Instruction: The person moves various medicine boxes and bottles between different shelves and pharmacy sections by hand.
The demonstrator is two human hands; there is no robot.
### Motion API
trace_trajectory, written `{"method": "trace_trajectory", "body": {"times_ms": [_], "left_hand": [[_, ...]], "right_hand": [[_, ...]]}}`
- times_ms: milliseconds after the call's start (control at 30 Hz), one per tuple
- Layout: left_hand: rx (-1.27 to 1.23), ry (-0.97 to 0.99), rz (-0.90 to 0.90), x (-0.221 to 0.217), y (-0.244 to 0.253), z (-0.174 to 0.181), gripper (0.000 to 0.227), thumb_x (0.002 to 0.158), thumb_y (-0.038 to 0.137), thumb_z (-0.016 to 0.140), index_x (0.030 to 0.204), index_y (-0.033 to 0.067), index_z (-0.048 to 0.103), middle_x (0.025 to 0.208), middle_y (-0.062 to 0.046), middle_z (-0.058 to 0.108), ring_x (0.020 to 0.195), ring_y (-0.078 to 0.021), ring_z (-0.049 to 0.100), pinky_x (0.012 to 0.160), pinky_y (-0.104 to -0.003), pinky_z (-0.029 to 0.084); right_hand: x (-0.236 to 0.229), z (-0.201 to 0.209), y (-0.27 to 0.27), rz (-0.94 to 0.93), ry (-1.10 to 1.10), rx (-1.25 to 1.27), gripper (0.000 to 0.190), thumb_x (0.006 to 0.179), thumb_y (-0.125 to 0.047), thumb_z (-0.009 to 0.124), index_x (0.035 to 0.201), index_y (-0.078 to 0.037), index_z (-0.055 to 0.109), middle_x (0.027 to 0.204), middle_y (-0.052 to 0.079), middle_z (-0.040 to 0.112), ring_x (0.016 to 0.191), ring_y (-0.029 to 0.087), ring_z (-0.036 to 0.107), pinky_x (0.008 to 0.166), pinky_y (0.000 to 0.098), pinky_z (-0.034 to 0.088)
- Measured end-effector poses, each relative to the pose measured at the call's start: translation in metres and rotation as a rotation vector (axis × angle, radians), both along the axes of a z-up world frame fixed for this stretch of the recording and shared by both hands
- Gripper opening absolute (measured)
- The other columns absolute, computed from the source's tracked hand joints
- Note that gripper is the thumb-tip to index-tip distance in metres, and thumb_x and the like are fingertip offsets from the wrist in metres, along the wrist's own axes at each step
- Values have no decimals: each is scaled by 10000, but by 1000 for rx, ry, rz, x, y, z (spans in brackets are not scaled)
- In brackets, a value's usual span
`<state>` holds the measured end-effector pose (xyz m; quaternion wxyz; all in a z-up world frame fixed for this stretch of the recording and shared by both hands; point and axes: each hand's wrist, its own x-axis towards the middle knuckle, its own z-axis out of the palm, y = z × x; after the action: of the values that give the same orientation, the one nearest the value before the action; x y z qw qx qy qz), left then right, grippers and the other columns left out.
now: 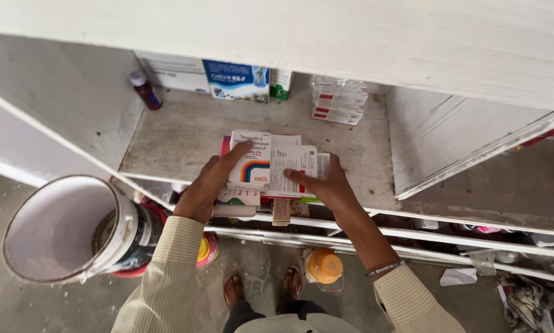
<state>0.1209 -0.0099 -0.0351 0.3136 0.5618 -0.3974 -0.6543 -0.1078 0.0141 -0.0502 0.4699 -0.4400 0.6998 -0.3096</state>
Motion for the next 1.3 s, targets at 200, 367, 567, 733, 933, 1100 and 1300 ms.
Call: {"method": "trace_trajectory", "body": {"times_ms": [200,367,567,733,933,1100,1300], "left_hand": [[-36,3,80,-2,23,12,861,798,631,635,1359,-21,608,1227,-227,694,1108,-308,692,982,-393,553],[-176,80,31,4,33,-1,834,845,589,647,1410,-15,540,1277,-225,614,1175,-306,646,985,-383,568],[-194,164,37,14,36,-24,815,903,539,662,1471,-8,457,1338,-222,518,1256,-305,591,989,-372,585],[-768,-289,-255,28,48,-37,599,1023,312,515,1609,327,397,1384,-197,482,1326,-311,553,1087,-397,516],[38,211,180,15,54,-35,389,1035,343,522,1404,223,493,1415,-149,462,1331,-319,553,1009,-497,574],[-876,-175,-141,16,73,-39,670,1075,595,460,1518,96,512,1479,-168,424,1408,-335,486,1225,-440,459],[-258,-80,142,-10,64,5,858,793,601,627,1418,38,455,1315,-173,443,1326,-343,466,1064,-478,446]], "right_hand": [[0,7,5,43,-27,-53,986,634,-416,882,1385,35,428,1208,220,726,1112,277,738,976,362,573],[-5,2,4,35,5,8,1084,629,-451,906,1420,33,347,1232,247,676,1141,290,708,1003,363,550],[-2,5,4,30,-9,22,1105,615,-480,894,1426,32,346,1236,242,682,1143,298,713,1006,370,550],[2,6,10,12,2,66,1133,618,-478,880,1430,56,297,1208,258,679,1110,318,740,958,407,612],[2,2,24,24,-74,-67,1016,629,-413,896,1398,6,380,1189,207,694,1081,260,733,933,357,595],[0,-4,33,32,-164,-232,911,644,-335,892,1358,-12,429,1148,155,713,1015,213,742,877,337,622],[-10,5,41,1,-104,-275,924,654,-347,906,1358,-15,408,1114,159,708,981,219,743,803,330,655]]}}
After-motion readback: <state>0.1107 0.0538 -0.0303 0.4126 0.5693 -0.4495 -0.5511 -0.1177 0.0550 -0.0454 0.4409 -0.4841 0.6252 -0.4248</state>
